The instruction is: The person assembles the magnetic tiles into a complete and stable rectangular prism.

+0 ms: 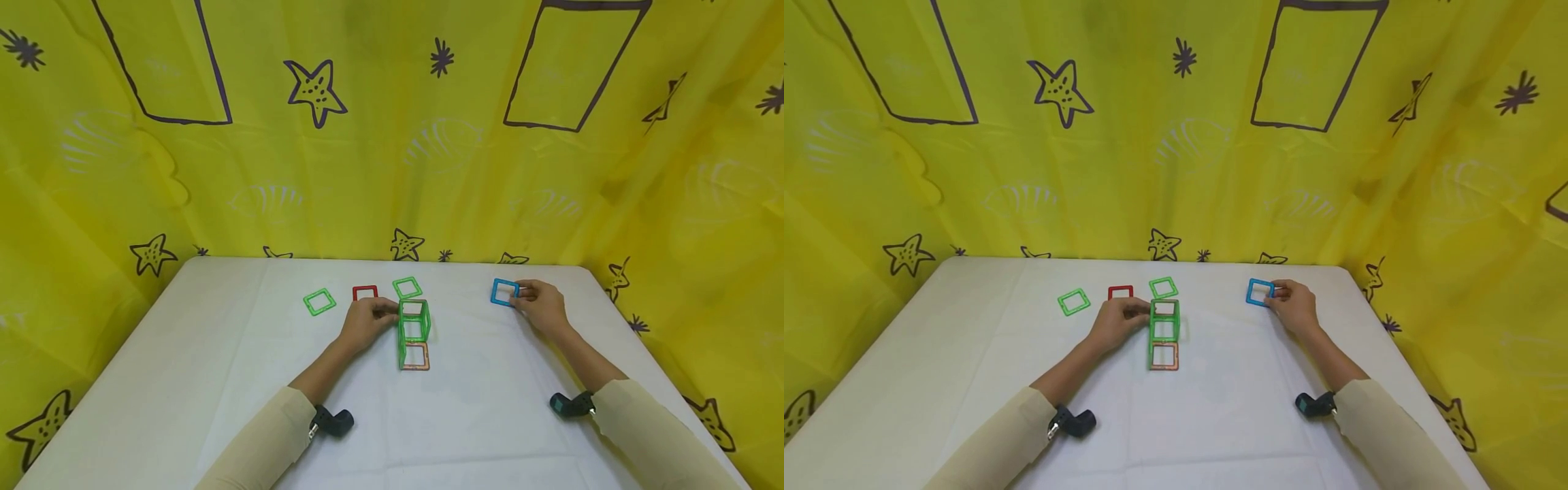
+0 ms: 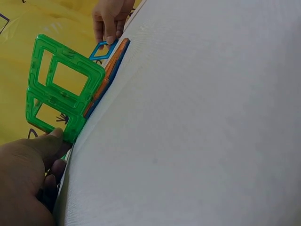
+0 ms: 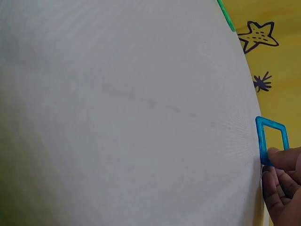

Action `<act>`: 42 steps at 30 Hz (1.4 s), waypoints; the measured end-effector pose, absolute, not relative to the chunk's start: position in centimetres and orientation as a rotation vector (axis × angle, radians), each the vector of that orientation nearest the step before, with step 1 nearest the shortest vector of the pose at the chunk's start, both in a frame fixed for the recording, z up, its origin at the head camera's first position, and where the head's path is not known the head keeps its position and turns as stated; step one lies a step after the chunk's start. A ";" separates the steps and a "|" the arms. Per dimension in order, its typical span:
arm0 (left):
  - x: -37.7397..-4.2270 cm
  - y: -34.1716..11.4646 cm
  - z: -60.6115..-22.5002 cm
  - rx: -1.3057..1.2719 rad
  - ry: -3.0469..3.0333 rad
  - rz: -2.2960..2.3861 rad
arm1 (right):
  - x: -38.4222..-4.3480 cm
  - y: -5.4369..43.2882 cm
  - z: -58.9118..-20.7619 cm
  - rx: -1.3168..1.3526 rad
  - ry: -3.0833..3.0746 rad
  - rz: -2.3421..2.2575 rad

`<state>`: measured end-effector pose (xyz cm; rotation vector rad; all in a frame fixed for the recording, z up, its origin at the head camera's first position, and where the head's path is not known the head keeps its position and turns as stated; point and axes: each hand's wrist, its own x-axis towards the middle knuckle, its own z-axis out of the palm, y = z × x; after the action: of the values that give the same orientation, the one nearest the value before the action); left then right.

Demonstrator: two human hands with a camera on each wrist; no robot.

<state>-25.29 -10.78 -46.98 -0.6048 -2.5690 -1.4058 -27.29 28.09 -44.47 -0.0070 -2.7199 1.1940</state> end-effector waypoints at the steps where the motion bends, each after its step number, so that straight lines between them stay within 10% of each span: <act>1: -25.3 -10.8 -47.0 -0.604 -2.570 -1.405 | -27.3 28.1 -44.5 -0.010 -2.720 1.193; 42: -25.3 -10.7 -46.9 -0.594 -2.578 -1.411 | -24.0 24.4 -43.6 0.220 -2.574 1.469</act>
<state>-25.26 -10.68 -46.93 -0.5944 -2.5783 -1.4109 -23.96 24.39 -43.61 0.2204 -2.5735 1.4695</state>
